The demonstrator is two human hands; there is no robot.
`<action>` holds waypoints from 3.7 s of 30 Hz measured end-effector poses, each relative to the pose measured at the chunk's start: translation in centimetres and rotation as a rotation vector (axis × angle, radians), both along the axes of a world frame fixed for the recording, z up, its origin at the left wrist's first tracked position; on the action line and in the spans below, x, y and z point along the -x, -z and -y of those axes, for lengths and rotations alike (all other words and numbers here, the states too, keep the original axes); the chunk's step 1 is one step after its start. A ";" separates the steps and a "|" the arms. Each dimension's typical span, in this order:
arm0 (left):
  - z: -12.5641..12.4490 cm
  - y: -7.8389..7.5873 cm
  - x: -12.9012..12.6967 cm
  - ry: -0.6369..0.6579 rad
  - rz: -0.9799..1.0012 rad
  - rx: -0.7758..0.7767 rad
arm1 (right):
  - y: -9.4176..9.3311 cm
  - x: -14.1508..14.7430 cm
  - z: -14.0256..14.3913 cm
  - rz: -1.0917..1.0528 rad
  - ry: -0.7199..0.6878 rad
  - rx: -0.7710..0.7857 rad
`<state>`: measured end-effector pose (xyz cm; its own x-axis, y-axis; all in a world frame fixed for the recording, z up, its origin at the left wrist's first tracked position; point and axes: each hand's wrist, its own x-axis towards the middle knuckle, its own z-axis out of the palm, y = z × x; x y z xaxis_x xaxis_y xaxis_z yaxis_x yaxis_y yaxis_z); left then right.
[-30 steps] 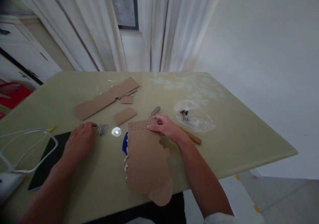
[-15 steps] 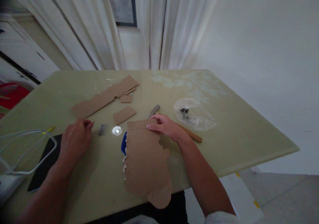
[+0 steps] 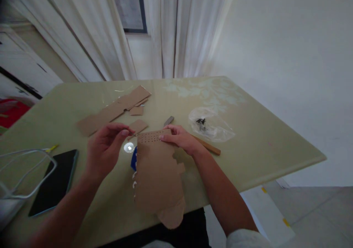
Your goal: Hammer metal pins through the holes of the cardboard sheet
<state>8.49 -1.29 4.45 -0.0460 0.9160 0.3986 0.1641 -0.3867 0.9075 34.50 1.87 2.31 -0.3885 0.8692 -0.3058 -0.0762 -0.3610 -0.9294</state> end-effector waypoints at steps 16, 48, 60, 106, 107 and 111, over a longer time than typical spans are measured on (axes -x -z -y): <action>1.3 4.1 0.2 0.032 -0.236 -0.083 | -0.7 -0.2 0.5 0.172 -0.082 -0.056; 0.8 4.3 0.9 0.102 -0.153 0.149 | -0.7 -0.2 0.6 0.204 -0.101 -0.081; 0.9 4.1 0.7 0.127 -0.161 0.079 | -1.1 -0.2 0.5 0.214 -0.127 -0.093; 1.0 3.4 0.9 0.206 -0.231 0.014 | -1.2 -0.2 0.5 0.236 -0.146 -0.100; 1.0 3.3 0.8 0.203 -0.232 0.015 | -1.3 -0.2 0.5 0.234 -0.146 -0.100; 1.0 3.1 0.8 0.191 -0.236 0.014 | -1.3 -0.2 0.6 0.238 -0.143 -0.114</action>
<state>7.73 -2.30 1.31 0.2199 0.9045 0.3654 0.2965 -0.4189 0.8583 34.74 1.31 3.59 -0.4384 0.8449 -0.3067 0.1928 -0.2449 -0.9502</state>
